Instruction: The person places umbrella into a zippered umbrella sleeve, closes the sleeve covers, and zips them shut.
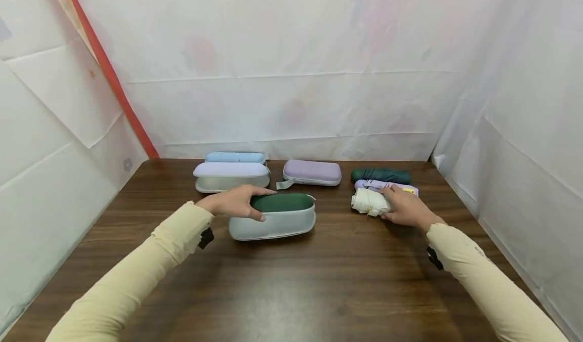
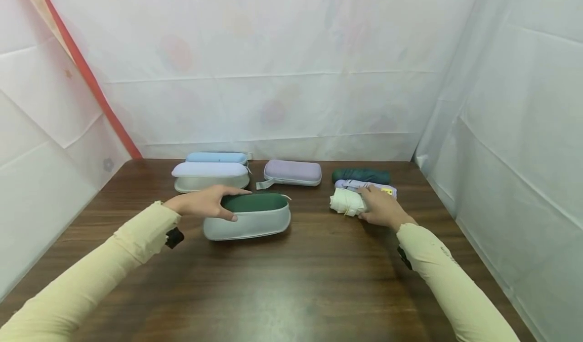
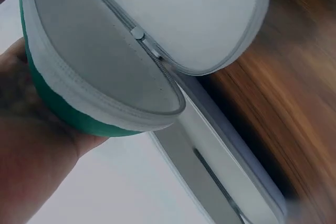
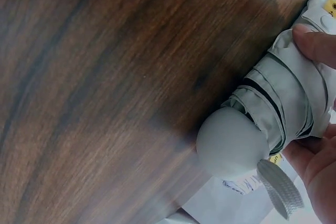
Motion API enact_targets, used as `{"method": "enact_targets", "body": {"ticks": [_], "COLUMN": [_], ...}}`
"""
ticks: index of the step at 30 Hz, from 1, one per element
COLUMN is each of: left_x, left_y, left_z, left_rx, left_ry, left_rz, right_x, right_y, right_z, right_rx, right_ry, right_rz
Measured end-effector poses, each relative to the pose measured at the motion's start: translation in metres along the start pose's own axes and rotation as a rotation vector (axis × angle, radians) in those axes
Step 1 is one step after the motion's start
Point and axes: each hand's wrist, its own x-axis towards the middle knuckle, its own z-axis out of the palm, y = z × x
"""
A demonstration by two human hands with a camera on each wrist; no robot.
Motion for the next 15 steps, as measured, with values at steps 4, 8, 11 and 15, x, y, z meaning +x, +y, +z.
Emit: {"method": "enact_targets", "body": {"ticks": [4,8,11,15], "left_x": [0.015,0.03,0.04,0.05], "left_y": [0.01,0.019,0.022,0.025], "left_z": [0.004,0.009,0.013,0.019], "left_rx": [0.0,0.007,-0.011,-0.048], "left_ry": [-0.035,-0.072,-0.094,-0.112], "left_rz": [-0.03,-0.022,-0.007,-0.006], "right_x": [0.0,0.001,0.003,0.005], "right_y": [-0.001,0.0,-0.001,-0.002], "right_z": [-0.001,-0.002,-0.002,-0.002], "right_rx": [-0.001,-0.003,0.005,0.02], "right_ry": [0.002,-0.007,-0.013,-0.019], "right_rz": [0.002,0.016,0.017,0.012]}}
